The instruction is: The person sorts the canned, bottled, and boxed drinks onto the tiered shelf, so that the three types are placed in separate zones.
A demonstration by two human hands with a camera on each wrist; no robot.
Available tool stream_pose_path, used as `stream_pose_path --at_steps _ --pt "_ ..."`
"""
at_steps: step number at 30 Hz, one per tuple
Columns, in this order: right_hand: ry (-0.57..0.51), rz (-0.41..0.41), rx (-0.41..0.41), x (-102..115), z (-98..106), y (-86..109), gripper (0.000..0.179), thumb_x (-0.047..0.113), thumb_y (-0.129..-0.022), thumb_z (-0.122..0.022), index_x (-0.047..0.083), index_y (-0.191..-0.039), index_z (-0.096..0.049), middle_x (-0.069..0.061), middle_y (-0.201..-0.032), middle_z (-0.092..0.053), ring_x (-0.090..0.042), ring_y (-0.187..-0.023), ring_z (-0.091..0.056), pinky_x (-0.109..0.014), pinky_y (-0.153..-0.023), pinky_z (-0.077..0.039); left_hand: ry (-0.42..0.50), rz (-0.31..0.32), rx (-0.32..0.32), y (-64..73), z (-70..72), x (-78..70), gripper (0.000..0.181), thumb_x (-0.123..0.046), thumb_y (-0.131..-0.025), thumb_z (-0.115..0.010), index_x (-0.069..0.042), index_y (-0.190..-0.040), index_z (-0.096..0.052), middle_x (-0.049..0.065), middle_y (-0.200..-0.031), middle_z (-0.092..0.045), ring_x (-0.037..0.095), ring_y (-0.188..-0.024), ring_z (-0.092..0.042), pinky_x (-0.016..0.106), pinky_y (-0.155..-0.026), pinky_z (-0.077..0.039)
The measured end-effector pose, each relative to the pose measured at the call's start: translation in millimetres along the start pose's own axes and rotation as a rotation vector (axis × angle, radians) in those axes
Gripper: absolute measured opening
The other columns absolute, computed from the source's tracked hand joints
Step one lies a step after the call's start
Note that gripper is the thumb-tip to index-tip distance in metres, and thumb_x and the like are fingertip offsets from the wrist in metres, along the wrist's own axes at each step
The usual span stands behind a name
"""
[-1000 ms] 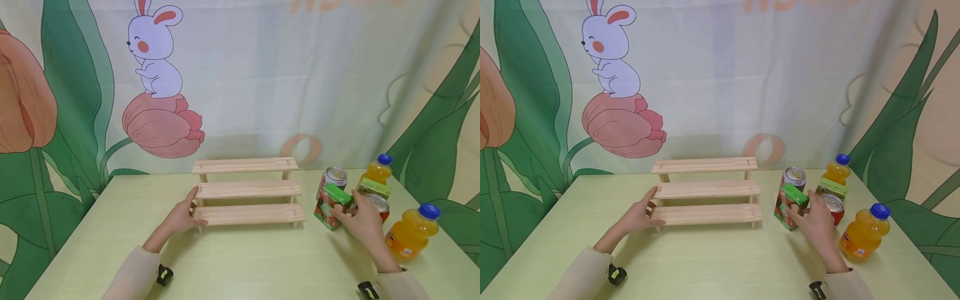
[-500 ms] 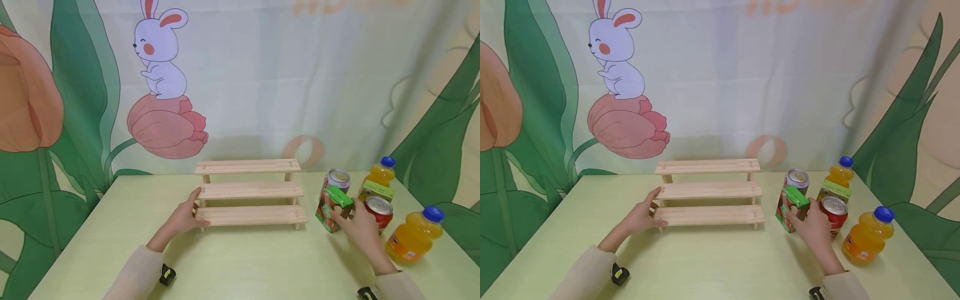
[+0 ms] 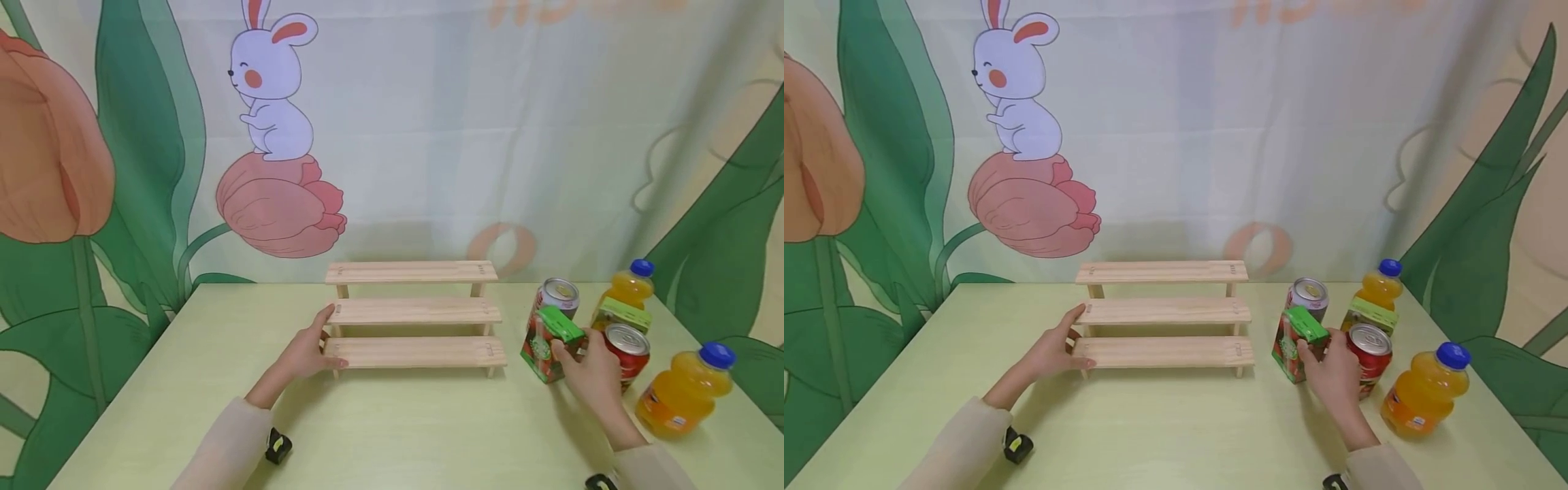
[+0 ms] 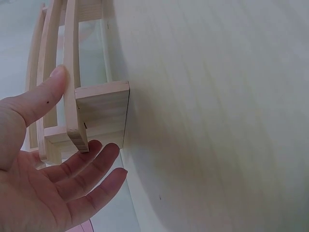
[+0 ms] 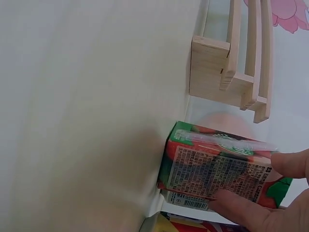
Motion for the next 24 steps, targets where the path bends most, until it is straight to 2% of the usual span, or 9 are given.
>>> stream_pose_path --at_steps 6,11,14,24 --pt "-0.054 0.034 -0.011 6 5 1.1 0.049 0.021 -0.091 -0.056 -0.014 -0.120 -0.039 -0.035 -0.109 -0.051 -0.045 -0.094 -0.055 -0.051 -0.078 -0.044 -0.010 0.007 -0.009 -0.5 -0.3 -0.6 0.101 -0.014 -0.066 -0.082 -0.003 -0.143 -0.018 0.015 -0.089 -0.059 0.020 -0.071 -0.055 0.032 -0.062 -0.046" --pt "-0.059 0.074 -0.003 11 10 0.4 0.049 0.019 -0.091 -0.057 -0.016 -0.120 -0.038 -0.035 -0.108 -0.050 -0.044 -0.095 -0.052 -0.052 -0.079 -0.043 -0.013 0.007 -0.008 0.0 -0.5 0.2 0.101 -0.015 -0.066 -0.082 -0.002 -0.143 -0.017 0.015 -0.088 -0.058 0.019 -0.071 -0.054 0.030 -0.060 -0.045" --pt "-0.052 0.094 0.023 14 12 -0.2 0.052 0.020 -0.091 -0.056 -0.016 -0.122 -0.036 -0.036 -0.109 -0.049 -0.045 -0.096 -0.051 -0.052 -0.080 -0.043 -0.015 0.008 -0.005 0.9 -1.0 1.0 0.101 -0.014 -0.067 -0.082 -0.002 -0.143 -0.017 0.015 -0.089 -0.058 0.019 -0.071 -0.053 0.030 -0.060 -0.044" --pt "-0.158 0.095 0.091 25 18 -5.7 0.056 0.026 -0.092 -0.053 -0.013 -0.127 -0.032 -0.035 -0.119 -0.045 -0.048 -0.105 -0.049 -0.050 -0.083 -0.042 -0.023 0.016 -0.001 0.0 -2.2 0.4 0.101 -0.015 -0.067 -0.081 -0.003 -0.143 -0.016 0.016 -0.093 -0.059 0.020 -0.072 -0.053 0.031 -0.062 -0.044"
Point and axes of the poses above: each hand's wrist, its own y-axis away from the middle knuckle, its own z-axis out of the back of the hand, x = y × z, the point moved 8 cm from there along -y, towards the middle knuckle
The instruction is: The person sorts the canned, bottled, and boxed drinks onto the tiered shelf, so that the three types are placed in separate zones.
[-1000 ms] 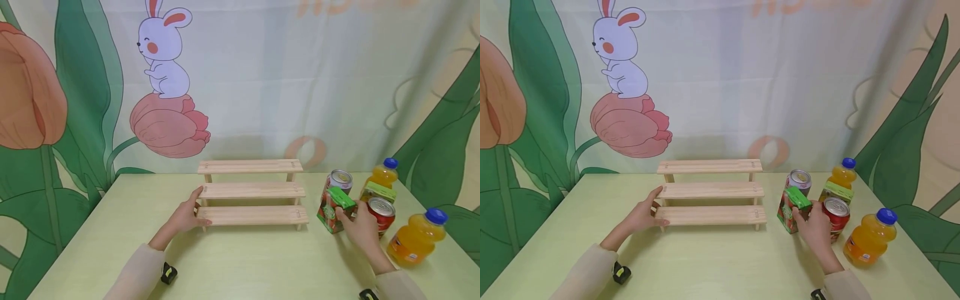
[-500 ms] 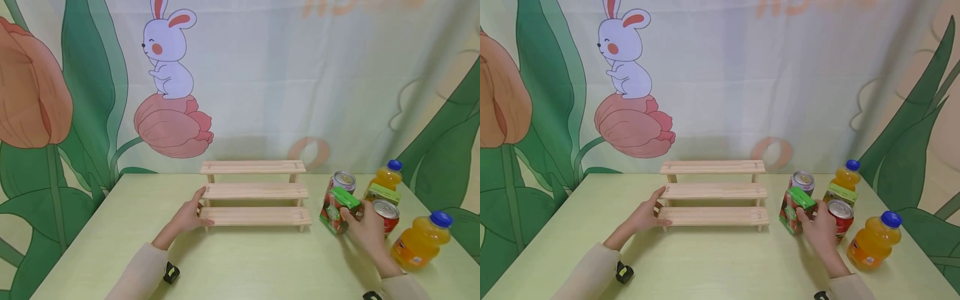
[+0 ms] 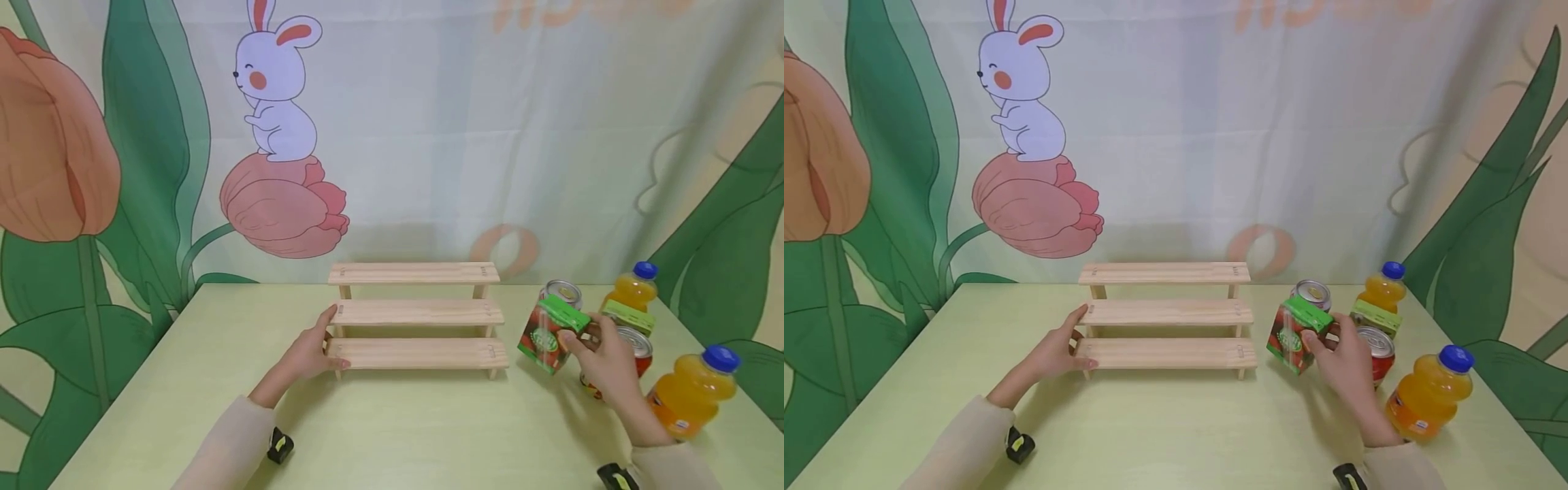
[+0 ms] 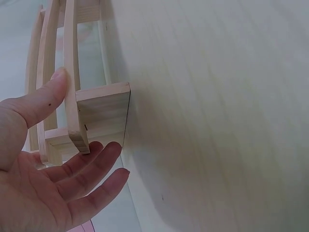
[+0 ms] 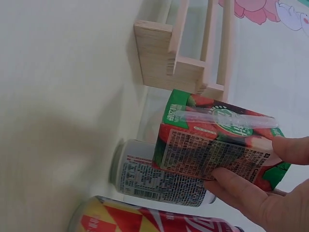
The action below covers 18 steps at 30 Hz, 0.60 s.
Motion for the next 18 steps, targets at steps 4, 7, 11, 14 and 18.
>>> stream_pose_path --at_steps 4,7,11,14,18 --pt "-0.033 -0.031 0.039 1 -1 -4.9 0.063 0.032 -0.092 -0.052 -0.011 -0.132 -0.029 -0.035 -0.124 -0.041 -0.048 -0.109 -0.046 -0.051 -0.085 -0.041 -0.010 0.007 0.002 -0.3 -0.5 0.3 0.101 -0.015 -0.068 -0.081 -0.003 -0.144 -0.016 0.017 -0.094 -0.059 0.020 -0.073 -0.053 0.031 -0.062 -0.044" --pt "-0.045 -0.034 0.063 4 -1 -8.3 0.064 0.033 -0.092 -0.052 -0.009 -0.133 -0.028 -0.034 -0.126 -0.040 -0.047 -0.110 -0.045 -0.051 -0.085 -0.041 -0.014 0.007 0.000 -0.2 0.1 -0.5 0.101 -0.015 -0.068 -0.081 -0.003 -0.144 -0.016 0.017 -0.093 -0.059 0.020 -0.072 -0.052 0.031 -0.062 -0.044" --pt "-0.060 -0.018 0.086 11 -1 -12.2 0.064 0.034 -0.092 -0.052 -0.008 -0.134 -0.029 -0.033 -0.127 -0.041 -0.046 -0.110 -0.046 -0.052 -0.085 -0.041 -0.023 0.007 -0.003 -0.5 -0.3 -1.5 0.101 -0.016 -0.067 -0.081 -0.002 -0.144 -0.016 0.017 -0.093 -0.059 0.020 -0.074 -0.052 0.032 -0.062 -0.044" --pt "-0.072 -0.009 0.102 15 -1 -14.6 0.066 0.036 -0.092 -0.052 -0.008 -0.135 -0.028 -0.032 -0.128 -0.040 -0.046 -0.111 -0.045 -0.053 -0.086 -0.040 -0.027 0.015 -0.004 -0.5 -0.7 -0.8 0.101 -0.016 -0.067 -0.081 -0.002 -0.144 -0.016 0.017 -0.094 -0.059 0.020 -0.074 -0.053 0.032 -0.063 -0.044" --pt "-0.086 0.005 0.114 19 -4 -17.2 0.069 0.038 -0.091 -0.053 -0.007 -0.136 -0.028 -0.032 -0.130 -0.039 -0.047 -0.113 -0.042 -0.054 -0.087 -0.038 -0.027 0.023 -0.004 -0.2 -0.3 0.1 0.102 -0.017 -0.067 -0.081 -0.003 -0.144 -0.016 0.016 -0.092 -0.059 0.019 -0.073 -0.052 0.031 -0.062 -0.043"
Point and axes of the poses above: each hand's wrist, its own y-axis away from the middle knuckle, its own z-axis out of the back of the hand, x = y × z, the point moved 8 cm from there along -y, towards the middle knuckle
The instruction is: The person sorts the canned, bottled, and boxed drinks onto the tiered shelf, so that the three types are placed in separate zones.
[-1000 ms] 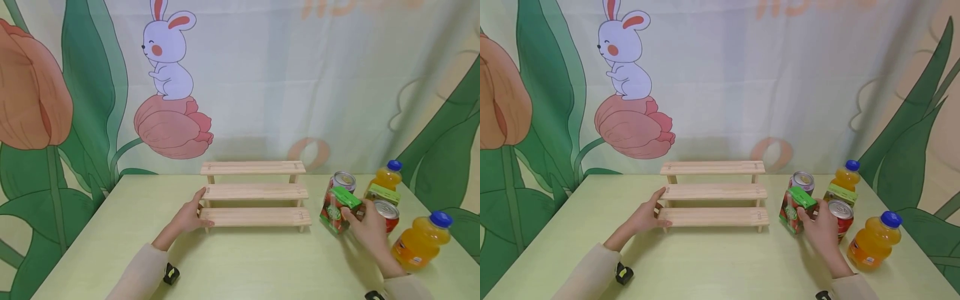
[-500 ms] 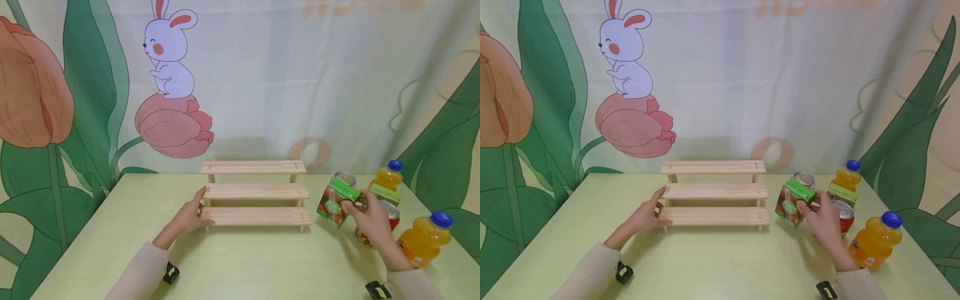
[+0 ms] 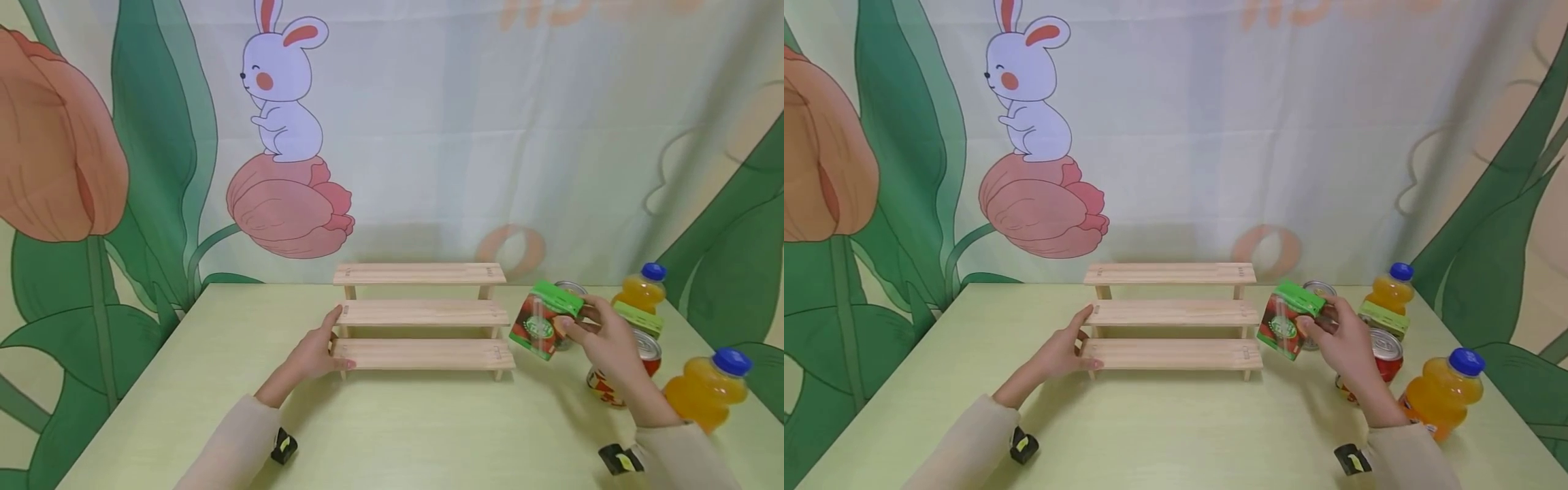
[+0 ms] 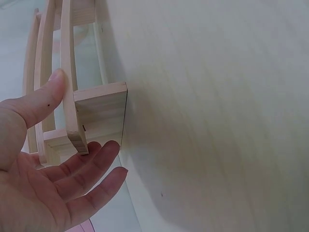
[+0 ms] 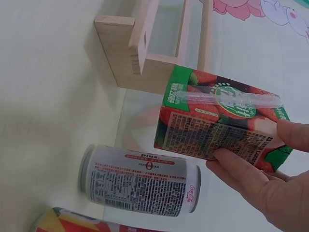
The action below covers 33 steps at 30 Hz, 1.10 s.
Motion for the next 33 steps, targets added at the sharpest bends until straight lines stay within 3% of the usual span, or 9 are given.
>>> stream_pose_path --at_steps 11,15,18,25,33 --pt "0.012 0.025 0.020 9 0 -8.2 0.064 0.034 -0.091 -0.054 -0.005 -0.136 -0.030 -0.032 -0.128 -0.040 -0.047 -0.113 -0.041 -0.056 -0.089 -0.036 0.003 -0.017 0.002 -0.4 -0.3 -1.7 0.103 -0.018 -0.066 -0.082 -0.003 -0.144 -0.016 0.014 -0.091 -0.059 0.019 -0.072 -0.051 0.032 -0.062 -0.042" --pt "0.009 0.026 0.012 -4 0 -20.3 0.062 0.036 -0.090 -0.056 0.000 -0.135 -0.034 -0.027 -0.128 -0.042 -0.043 -0.112 -0.043 -0.051 -0.086 -0.041 -0.001 -0.008 0.004 -0.1 0.9 -1.5 0.102 -0.018 -0.067 -0.082 -0.003 -0.144 -0.017 0.016 -0.093 -0.058 0.019 -0.074 -0.051 0.032 -0.062 -0.043" --pt "-0.019 0.024 0.021 -2 -1 -24.7 0.064 0.039 -0.089 -0.056 0.003 -0.136 -0.033 -0.026 -0.130 -0.041 -0.043 -0.114 -0.042 -0.052 -0.086 -0.041 -0.002 -0.008 0.004 0.2 2.0 -1.7 0.102 -0.017 -0.067 -0.082 -0.003 -0.144 -0.017 0.017 -0.094 -0.059 0.019 -0.074 -0.052 0.032 -0.062 -0.043" --pt "-0.111 0.044 0.076 31 -6 -22.0 0.064 0.033 -0.092 -0.053 -0.002 -0.138 -0.028 -0.029 -0.132 -0.038 -0.047 -0.116 -0.039 -0.058 -0.088 -0.036 -0.001 -0.011 -0.008 1.0 3.6 -2.9 0.102 -0.016 -0.066 -0.082 -0.001 -0.143 -0.018 0.016 -0.091 -0.059 0.020 -0.072 -0.051 0.032 -0.061 -0.042" --pt "-0.207 0.087 0.086 19 -15 -38.9 0.063 0.036 -0.087 -0.060 0.003 -0.135 -0.036 -0.023 -0.130 -0.044 -0.039 -0.113 -0.046 -0.053 -0.086 -0.040 0.001 -0.006 -0.003 0.4 1.1 -1.0 0.101 -0.017 -0.066 -0.082 -0.002 -0.144 -0.018 0.016 -0.093 -0.059 0.020 -0.074 -0.053 0.033 -0.063 -0.043"
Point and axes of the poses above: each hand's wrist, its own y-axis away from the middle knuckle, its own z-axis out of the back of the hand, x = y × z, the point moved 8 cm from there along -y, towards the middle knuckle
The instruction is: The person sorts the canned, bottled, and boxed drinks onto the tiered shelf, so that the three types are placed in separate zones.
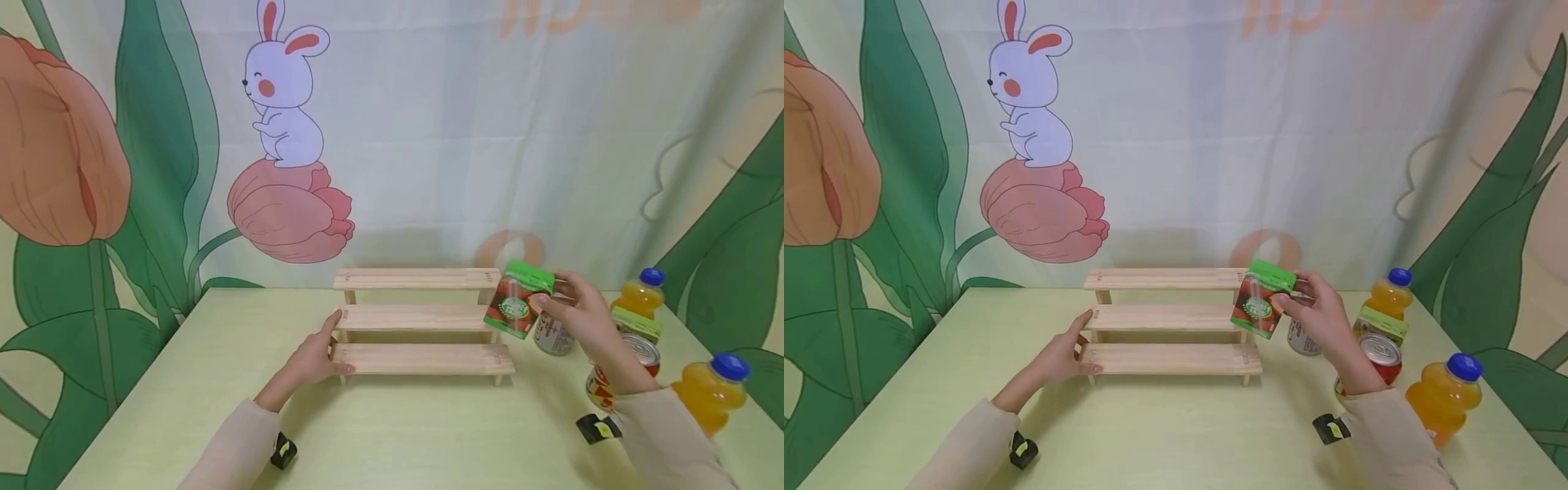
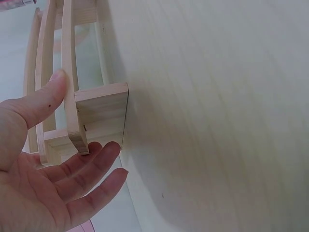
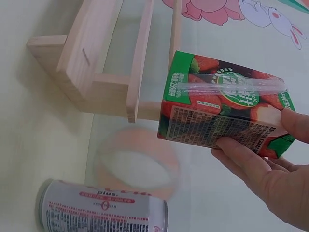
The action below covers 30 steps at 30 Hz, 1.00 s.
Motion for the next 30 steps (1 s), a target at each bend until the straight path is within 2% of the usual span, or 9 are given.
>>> stream_pose_path --at_steps 4,7,10,12,15,18,30 --pt "-0.014 0.011 0.022 4 -5 -3.7 0.062 0.036 -0.087 -0.060 0.005 -0.135 -0.036 -0.021 -0.129 -0.046 -0.036 -0.112 -0.048 -0.046 -0.084 -0.044 -0.003 -0.001 0.000 0.2 0.3 0.1 0.102 -0.017 -0.066 -0.082 -0.003 -0.144 -0.018 0.016 -0.093 -0.059 0.019 -0.074 -0.052 0.033 -0.063 -0.043" --pt "-0.017 0.004 0.052 18 -11 -2.8 0.062 0.033 -0.089 -0.058 0.001 -0.136 -0.032 -0.024 -0.130 -0.043 -0.039 -0.114 -0.046 -0.040 -0.085 -0.045 -0.004 -0.005 -0.003 0.3 1.3 -0.6 0.102 -0.017 -0.065 -0.082 -0.002 -0.144 -0.018 0.016 -0.093 -0.059 0.020 -0.074 -0.052 0.033 -0.063 -0.043" --pt "-0.035 0.011 0.053 27 -15 -3.4 0.057 0.025 -0.091 -0.056 -0.001 -0.136 -0.031 -0.024 -0.129 -0.044 -0.034 -0.111 -0.049 -0.031 -0.081 -0.047 -0.006 -0.002 -0.005 0.3 1.4 -0.6 0.102 -0.017 -0.066 -0.082 -0.002 -0.143 -0.018 0.017 -0.093 -0.059 0.020 -0.075 -0.052 0.033 -0.063 -0.043" --pt "-0.061 0.023 0.047 30 -16 -5.1 0.054 0.019 -0.092 -0.056 -0.003 -0.134 -0.032 -0.025 -0.128 -0.044 -0.025 -0.106 -0.053 -0.027 -0.078 -0.048 -0.008 0.000 -0.003 0.5 1.1 -0.3 0.102 -0.017 -0.066 -0.082 -0.002 -0.143 -0.018 0.017 -0.093 -0.059 0.020 -0.074 -0.052 0.033 -0.063 -0.043" --pt "-0.086 0.037 0.042 32 -18 -8.2 0.052 0.016 -0.091 -0.056 -0.005 -0.132 -0.033 -0.025 -0.126 -0.045 -0.011 -0.097 -0.055 -0.025 -0.077 -0.048 -0.011 0.002 -0.001 0.4 0.4 0.0 0.102 -0.017 -0.066 -0.082 -0.003 -0.143 -0.018 0.016 -0.093 -0.059 0.020 -0.075 -0.052 0.033 -0.063 -0.043" --pt "-0.115 0.054 0.042 35 -21 -10.6 0.050 0.015 -0.091 -0.057 -0.006 -0.131 -0.034 -0.027 -0.125 -0.045 -0.003 -0.091 -0.055 -0.026 -0.077 -0.049 -0.013 0.005 0.001 0.0 0.1 0.1 0.102 -0.018 -0.066 -0.082 -0.003 -0.144 -0.018 0.016 -0.093 -0.059 0.020 -0.075 -0.053 0.033 -0.064 -0.043" --pt "-0.203 0.078 0.079 47 -38 -23.4 0.048 0.008 -0.091 -0.055 -0.008 -0.131 -0.034 -0.024 -0.121 -0.046 -0.003 -0.091 -0.057 -0.024 -0.078 -0.048 -0.012 0.012 0.005 -0.7 -1.6 2.2 0.102 -0.018 -0.067 -0.082 -0.004 -0.144 -0.017 0.017 -0.095 -0.059 0.019 -0.075 -0.053 0.033 -0.063 -0.044"
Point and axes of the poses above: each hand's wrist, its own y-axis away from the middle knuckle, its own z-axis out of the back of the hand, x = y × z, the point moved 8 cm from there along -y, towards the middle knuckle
